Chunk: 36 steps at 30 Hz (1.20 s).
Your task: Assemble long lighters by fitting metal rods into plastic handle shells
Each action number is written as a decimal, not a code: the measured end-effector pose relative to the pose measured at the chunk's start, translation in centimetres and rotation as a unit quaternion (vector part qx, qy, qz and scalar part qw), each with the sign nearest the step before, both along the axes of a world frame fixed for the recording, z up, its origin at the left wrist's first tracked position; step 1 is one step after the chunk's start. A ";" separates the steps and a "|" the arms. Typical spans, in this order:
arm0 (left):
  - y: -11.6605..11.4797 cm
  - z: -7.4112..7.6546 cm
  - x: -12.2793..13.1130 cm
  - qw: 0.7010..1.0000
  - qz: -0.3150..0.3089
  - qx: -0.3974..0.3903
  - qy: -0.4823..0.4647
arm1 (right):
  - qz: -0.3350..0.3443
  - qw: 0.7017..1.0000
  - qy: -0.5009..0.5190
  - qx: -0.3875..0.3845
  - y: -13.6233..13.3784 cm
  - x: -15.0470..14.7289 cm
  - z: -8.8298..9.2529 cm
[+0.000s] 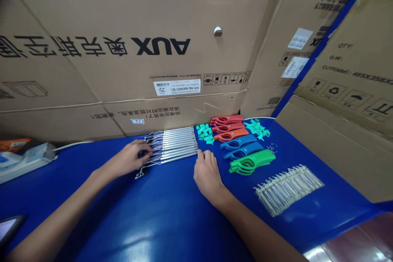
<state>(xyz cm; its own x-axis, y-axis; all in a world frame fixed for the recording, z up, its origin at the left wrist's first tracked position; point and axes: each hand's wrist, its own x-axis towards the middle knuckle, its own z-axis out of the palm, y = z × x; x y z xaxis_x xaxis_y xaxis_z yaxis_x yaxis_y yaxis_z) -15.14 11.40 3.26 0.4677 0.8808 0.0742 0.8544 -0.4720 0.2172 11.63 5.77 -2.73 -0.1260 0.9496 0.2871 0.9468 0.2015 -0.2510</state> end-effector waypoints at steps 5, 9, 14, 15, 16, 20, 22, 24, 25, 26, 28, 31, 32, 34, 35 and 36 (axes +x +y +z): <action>0.4 -0.3 -0.1 1.000 -0.027 -0.014 0.008 | 0.005 1.000 0.008 0.011 0.0 0.0 -0.1; 0.7 -0.8 -0.3 0.999 -0.041 -0.002 0.020 | 0.003 1.000 0.005 0.020 0.0 0.0 -0.2; 0.6 -0.2 0.2 0.996 -0.068 0.032 0.040 | 0.001 1.000 0.002 0.015 0.0 0.0 -0.2; 0.4 0.0 0.3 0.996 -0.072 0.041 0.043 | 0.001 1.000 0.002 0.015 0.0 -0.1 -0.2; 0.2 0.2 0.4 0.995 -0.074 0.049 0.046 | 0.001 1.000 0.003 0.016 0.0 -0.1 -0.2; -0.3 0.5 0.1 0.994 -0.075 0.068 0.041 | 0.002 1.000 0.003 0.017 0.0 -0.1 -0.2; -0.5 0.5 0.0 0.995 -0.074 0.058 0.022 | 0.002 1.000 0.003 0.017 0.1 0.0 -0.2; -0.6 0.6 0.1 0.996 -0.074 0.042 0.000 | 0.002 1.000 0.002 0.016 0.1 0.0 -0.2; -0.8 0.6 0.4 0.996 -0.076 0.035 -0.008 | 0.002 1.000 0.002 0.015 0.1 0.0 -0.2; -0.9 0.6 0.7 0.996 -0.080 0.031 -0.013 | 0.001 1.000 0.002 0.015 0.1 0.0 -0.2; -1.2 0.5 1.7 0.995 -0.093 0.033 -0.009 | -0.001 1.000 0.002 0.014 0.1 0.0 -0.2; -1.5 -0.6 3.0 0.991 -0.114 0.061 0.017 | -0.002 1.000 0.003 0.015 0.1 -0.1 -0.3; -1.5 -1.0 3.4 0.990 -0.121 0.072 0.025 | -0.003 1.000 0.003 0.017 0.1 -0.1 -0.3; -1.3 -1.8 3.8 0.987 -0.132 0.087 0.034 | -0.003 1.000 0.004 0.024 0.1 -0.1 -0.4; -1.1 -2.1 4.0 0.986 -0.135 0.094 0.034 | -0.003 1.000 0.006 0.027 0.1 -0.1 -0.4; -0.9 -2.2 4.0 0.985 -0.136 0.099 0.033 | 0.000 1.000 0.009 0.029 0.1 -0.1 -0.4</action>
